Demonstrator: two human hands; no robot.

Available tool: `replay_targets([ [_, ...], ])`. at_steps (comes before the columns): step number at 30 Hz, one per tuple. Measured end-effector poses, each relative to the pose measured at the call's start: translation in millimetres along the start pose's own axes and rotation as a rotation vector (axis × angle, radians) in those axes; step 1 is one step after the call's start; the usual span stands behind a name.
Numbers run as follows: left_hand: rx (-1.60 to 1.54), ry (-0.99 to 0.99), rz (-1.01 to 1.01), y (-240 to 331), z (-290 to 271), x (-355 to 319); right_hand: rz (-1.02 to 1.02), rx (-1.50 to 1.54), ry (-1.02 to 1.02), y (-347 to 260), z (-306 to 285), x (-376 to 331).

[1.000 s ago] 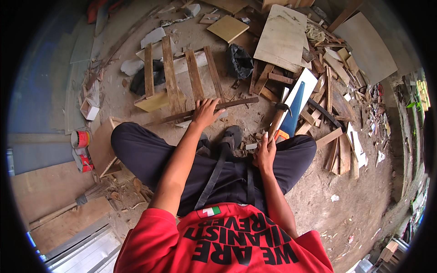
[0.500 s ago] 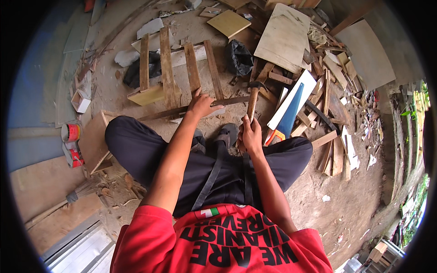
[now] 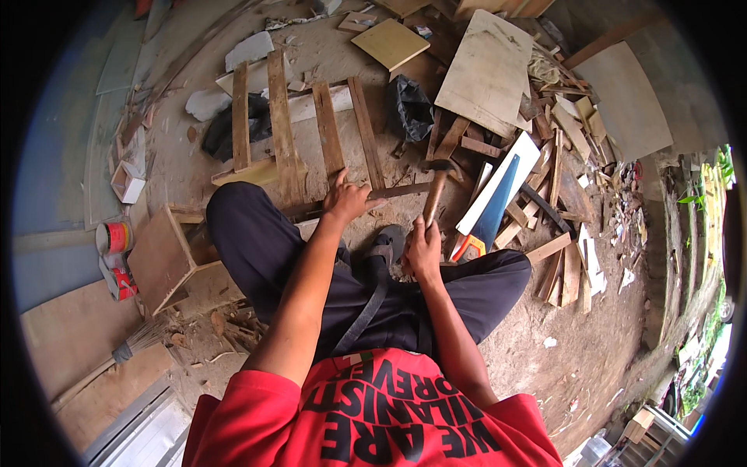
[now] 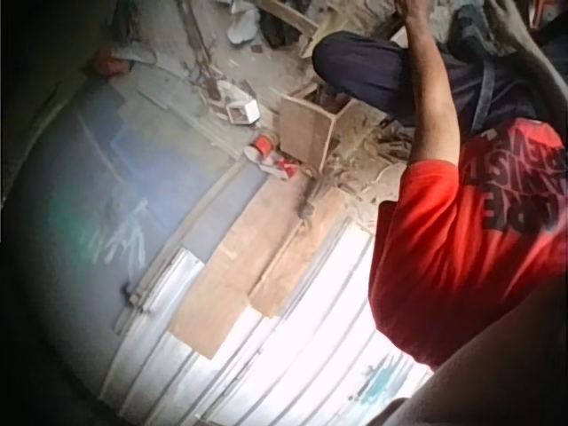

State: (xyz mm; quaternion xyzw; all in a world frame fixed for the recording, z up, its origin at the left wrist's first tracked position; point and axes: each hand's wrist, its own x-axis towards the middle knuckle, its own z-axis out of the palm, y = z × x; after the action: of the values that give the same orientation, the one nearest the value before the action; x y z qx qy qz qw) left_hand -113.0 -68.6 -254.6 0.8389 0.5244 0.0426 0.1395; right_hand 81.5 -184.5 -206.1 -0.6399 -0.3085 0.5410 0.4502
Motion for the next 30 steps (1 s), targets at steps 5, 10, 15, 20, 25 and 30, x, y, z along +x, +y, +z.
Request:
replay_targets([
  [5,0.079,0.105,0.056,0.4,-0.9,-4.6,0.166,0.095,-0.023,-36.6,-4.2,-6.5],
  [10,0.056,0.193,0.102,-3.0,14.1,-1.5,0.144,0.057,-0.068,-10.7,-7.0,1.4],
  [15,0.100,0.200,0.073,-5.2,21.1,-3.8,0.213,0.194,0.005,-41.0,-5.4,-5.2],
  [20,0.058,0.181,0.070,-5.7,22.5,-3.4,0.267,0.158,-0.097,-32.9,-8.3,0.4],
  [25,0.075,0.201,0.079,-4.5,16.4,-1.8,0.156,0.320,0.115,-37.3,4.1,4.3],
  [30,0.051,0.199,0.075,-5.3,15.9,-2.6,0.332,0.135,-0.195,-22.4,-5.4,2.5],
])
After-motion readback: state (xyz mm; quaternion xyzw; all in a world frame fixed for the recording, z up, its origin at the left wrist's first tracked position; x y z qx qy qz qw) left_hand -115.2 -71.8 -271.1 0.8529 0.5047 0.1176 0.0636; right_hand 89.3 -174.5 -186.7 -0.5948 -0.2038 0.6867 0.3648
